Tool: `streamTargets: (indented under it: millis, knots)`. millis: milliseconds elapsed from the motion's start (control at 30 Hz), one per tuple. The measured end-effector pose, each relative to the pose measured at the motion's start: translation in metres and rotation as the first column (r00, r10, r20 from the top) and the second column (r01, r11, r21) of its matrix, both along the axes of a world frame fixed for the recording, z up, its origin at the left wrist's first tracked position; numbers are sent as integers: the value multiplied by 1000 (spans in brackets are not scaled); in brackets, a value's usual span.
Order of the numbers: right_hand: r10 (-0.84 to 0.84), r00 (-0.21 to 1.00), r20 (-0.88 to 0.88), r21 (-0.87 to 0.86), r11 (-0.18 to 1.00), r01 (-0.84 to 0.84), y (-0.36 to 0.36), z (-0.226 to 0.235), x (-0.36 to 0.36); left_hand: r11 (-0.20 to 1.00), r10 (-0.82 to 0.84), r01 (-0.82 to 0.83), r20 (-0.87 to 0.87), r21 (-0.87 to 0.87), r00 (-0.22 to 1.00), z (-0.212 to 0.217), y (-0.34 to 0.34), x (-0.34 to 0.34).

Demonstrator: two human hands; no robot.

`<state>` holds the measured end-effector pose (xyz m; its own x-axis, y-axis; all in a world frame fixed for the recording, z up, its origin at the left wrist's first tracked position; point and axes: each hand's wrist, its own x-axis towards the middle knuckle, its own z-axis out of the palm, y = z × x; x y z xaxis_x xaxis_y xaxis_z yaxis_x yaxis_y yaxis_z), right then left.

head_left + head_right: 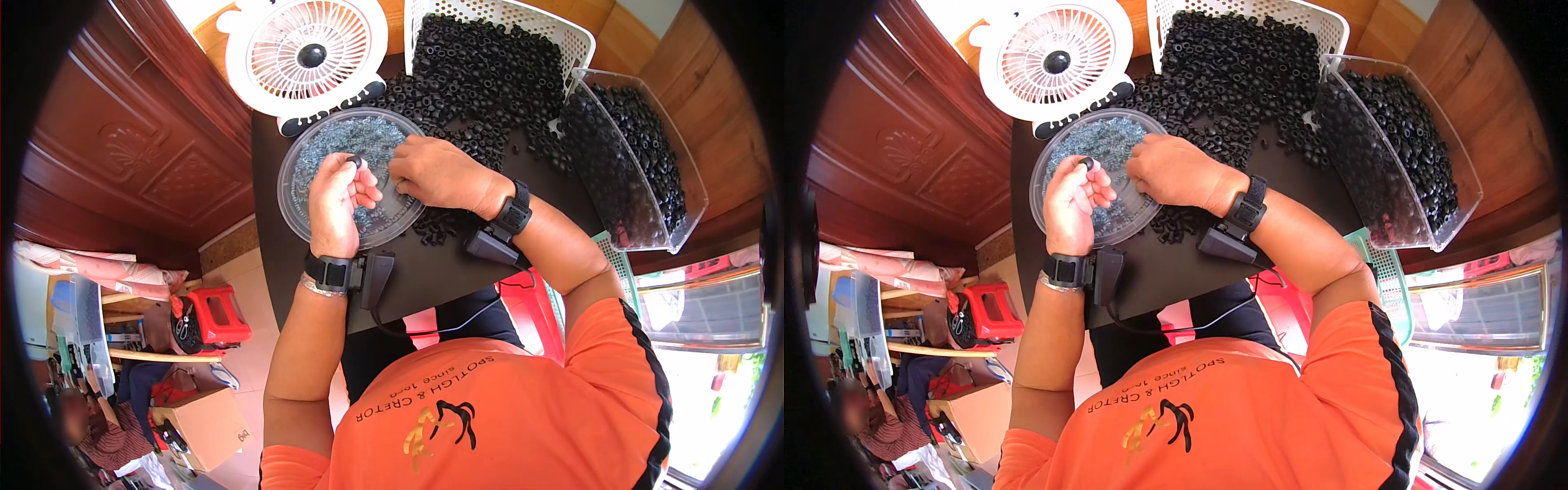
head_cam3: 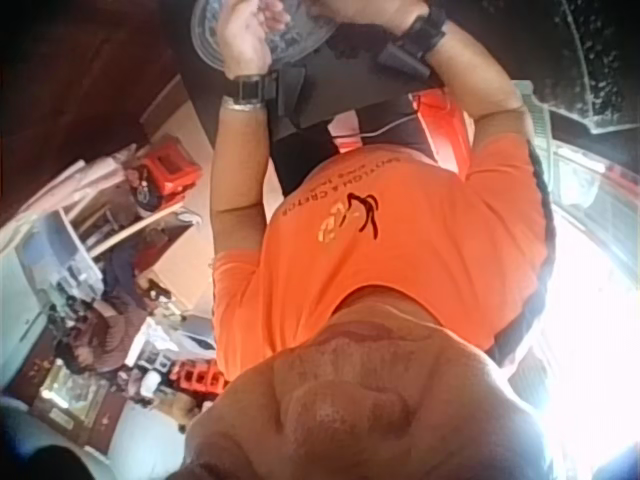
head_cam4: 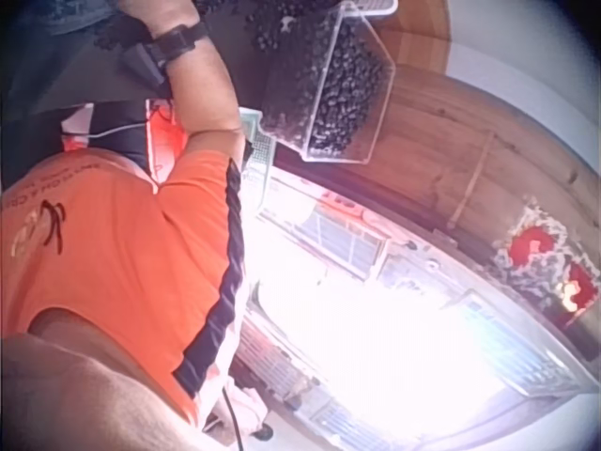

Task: Sorting small black rubber or plastic ring-like parts into containers and onto a lid.

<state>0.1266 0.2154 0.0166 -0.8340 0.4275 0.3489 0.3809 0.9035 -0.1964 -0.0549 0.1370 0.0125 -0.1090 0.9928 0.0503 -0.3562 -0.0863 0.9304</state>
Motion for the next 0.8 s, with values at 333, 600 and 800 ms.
streamTargets:
  millis: [333,600,800]
  knots:
    - [-288,804,-520,-659,734,-164,0,18,-2,990,-134,127,-154,-55,979,2,-1,10]
    - [-208,710,-672,-680,551,-483,-2,6,-7,980,-198,196,-236,-33,951,0,-3,18]
    - [-134,760,-636,-640,643,-422,-3,7,-6,984,-175,176,-188,-9,967,1,-4,18]
